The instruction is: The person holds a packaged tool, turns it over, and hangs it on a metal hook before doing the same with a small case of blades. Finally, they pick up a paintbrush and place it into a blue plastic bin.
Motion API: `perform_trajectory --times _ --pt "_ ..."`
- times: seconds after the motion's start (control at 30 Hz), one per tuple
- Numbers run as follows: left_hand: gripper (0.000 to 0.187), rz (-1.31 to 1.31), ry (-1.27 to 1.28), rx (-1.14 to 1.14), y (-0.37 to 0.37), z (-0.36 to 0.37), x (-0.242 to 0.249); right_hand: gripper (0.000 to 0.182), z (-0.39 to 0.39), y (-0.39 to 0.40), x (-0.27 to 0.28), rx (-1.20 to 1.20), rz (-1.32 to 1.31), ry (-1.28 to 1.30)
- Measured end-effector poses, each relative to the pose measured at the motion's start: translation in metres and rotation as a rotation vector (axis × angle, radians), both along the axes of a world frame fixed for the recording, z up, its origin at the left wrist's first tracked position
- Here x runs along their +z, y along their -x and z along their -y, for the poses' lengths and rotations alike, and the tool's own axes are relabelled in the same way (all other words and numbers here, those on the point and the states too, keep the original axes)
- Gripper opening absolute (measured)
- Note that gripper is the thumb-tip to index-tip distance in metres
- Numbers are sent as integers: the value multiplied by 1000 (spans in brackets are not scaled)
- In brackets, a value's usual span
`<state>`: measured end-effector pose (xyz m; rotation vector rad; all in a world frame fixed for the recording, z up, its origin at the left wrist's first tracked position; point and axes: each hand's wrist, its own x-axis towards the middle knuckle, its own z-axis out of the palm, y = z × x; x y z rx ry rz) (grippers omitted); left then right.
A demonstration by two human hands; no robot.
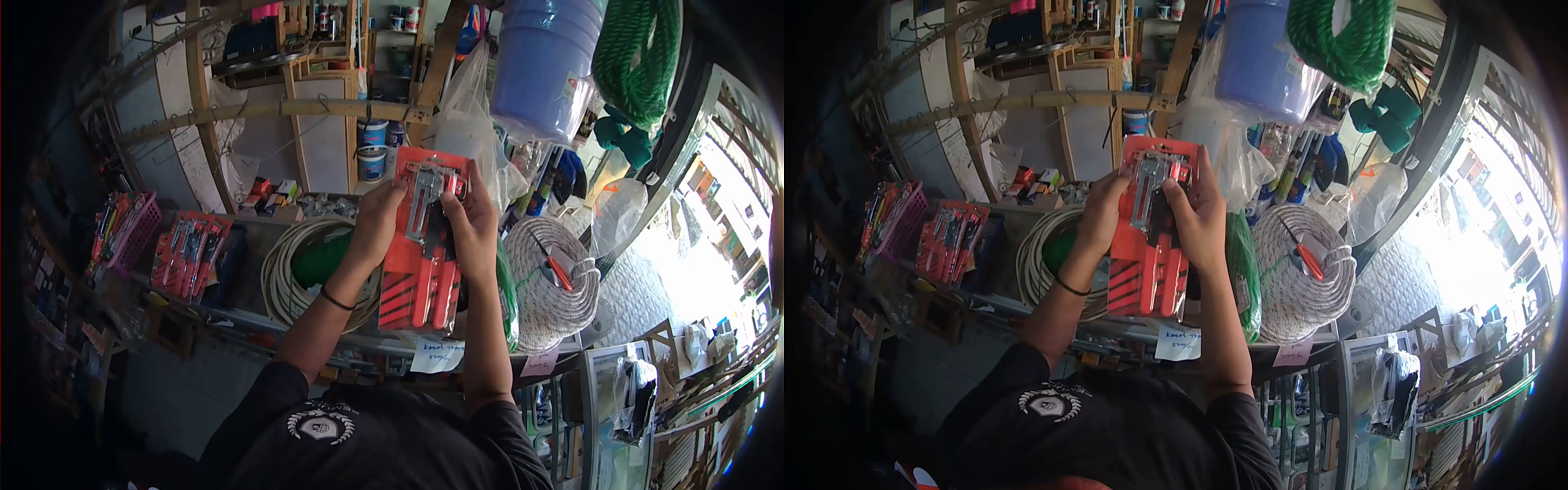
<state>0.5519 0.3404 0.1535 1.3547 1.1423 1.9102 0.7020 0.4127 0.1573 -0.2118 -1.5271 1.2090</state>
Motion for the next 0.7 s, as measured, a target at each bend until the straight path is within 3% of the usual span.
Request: perform_trajectory --times 0.7 --pt "32 43 -92 -51 -10 -1 11 79 9 -4 4 -34 -46 -20"
